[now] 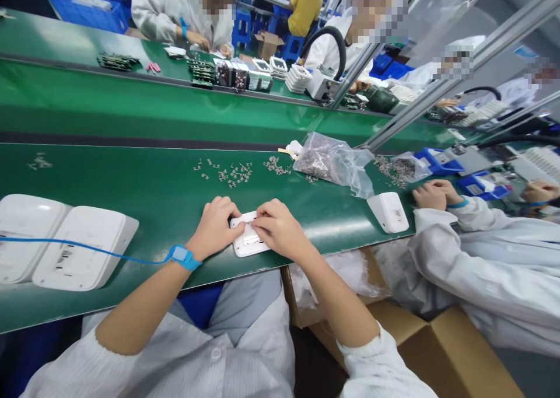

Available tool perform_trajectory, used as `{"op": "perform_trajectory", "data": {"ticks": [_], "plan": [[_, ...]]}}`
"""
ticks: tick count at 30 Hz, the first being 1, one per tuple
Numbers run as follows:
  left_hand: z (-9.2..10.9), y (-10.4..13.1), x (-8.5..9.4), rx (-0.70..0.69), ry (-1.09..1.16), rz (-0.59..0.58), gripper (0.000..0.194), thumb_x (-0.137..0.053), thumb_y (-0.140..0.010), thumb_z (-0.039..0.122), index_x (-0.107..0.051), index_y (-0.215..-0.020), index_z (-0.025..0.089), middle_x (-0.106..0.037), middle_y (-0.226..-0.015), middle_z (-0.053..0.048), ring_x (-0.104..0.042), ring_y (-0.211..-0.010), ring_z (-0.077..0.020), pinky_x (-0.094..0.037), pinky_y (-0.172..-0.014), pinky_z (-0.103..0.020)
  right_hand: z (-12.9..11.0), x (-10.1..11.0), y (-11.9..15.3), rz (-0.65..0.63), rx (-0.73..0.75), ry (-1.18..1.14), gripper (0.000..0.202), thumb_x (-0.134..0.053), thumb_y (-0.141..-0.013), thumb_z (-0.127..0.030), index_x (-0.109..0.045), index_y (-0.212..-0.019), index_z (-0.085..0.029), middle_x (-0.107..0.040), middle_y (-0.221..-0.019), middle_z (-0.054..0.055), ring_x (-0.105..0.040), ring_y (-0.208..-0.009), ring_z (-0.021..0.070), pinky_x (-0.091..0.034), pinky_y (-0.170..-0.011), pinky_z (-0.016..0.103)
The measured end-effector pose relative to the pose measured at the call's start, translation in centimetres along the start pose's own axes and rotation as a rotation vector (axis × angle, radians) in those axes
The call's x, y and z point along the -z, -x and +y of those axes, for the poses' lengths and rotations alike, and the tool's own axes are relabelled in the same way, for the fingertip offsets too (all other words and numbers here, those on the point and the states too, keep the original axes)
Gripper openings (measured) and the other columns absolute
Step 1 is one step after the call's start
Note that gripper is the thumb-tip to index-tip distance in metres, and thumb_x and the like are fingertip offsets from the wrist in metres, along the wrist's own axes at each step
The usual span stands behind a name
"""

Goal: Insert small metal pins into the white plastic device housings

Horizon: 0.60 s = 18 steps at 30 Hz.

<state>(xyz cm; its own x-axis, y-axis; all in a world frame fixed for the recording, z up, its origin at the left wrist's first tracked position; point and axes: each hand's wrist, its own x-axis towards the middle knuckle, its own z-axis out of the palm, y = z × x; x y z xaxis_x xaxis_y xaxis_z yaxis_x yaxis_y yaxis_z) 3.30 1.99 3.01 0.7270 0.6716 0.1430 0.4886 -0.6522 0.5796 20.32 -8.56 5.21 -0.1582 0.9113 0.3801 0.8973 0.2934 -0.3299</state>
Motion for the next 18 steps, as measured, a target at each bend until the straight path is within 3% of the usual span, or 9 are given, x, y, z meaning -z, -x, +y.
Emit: {"op": "perform_trajectory", "data": {"ticks": [6, 12, 18], "plan": [[0.4, 0.3, -0.5, -0.009, -0.057, 0.028, 0.013, -0.062, -0.080, 0.025, -0.051, -0.075, 0.021, -0.056, -0.088, -0.004, -0.051, -0.090, -0.0221, -0.039, -0.077, -0.038, 0.0, 0.1, -0.1, -0.077, 0.037, 0.052, 0.020, -0.053, -0.097, -0.022, -0.071, -0.089, -0.021, -0.061, -0.092, 0.008, -0.051, -0.088, 0.0214, -0.045, -0.079, 0.040], [0.6, 0.6, -0.8, -0.049, -0.159, 0.073, 0.011, -0.061, -0.082, 0.028, -0.053, -0.079, 0.021, -0.056, -0.090, -0.006, -0.051, -0.092, -0.0246, -0.039, -0.077, -0.040, -0.2, 0.2, -0.3, -0.015, -0.083, -0.056, 0.007, -0.057, -0.090, -0.016, -0.062, -0.092, -0.021, -0.061, -0.094, 0.007, -0.053, -0.090, 0.0217, -0.046, -0.081, 0.037], [0.3, 0.7, -0.6, -0.083, -0.114, 0.055, 0.010, -0.062, -0.079, 0.026, -0.053, -0.079, 0.021, -0.057, -0.091, -0.006, -0.051, -0.091, -0.0238, -0.039, -0.076, -0.040, -0.7, 0.4, -1.6, -0.160, -0.154, 0.048, 0.012, -0.061, -0.080, -0.009, -0.058, -0.079, -0.021, -0.061, -0.083, 0.003, -0.051, -0.079, 0.0194, -0.040, -0.073, 0.032]]}}
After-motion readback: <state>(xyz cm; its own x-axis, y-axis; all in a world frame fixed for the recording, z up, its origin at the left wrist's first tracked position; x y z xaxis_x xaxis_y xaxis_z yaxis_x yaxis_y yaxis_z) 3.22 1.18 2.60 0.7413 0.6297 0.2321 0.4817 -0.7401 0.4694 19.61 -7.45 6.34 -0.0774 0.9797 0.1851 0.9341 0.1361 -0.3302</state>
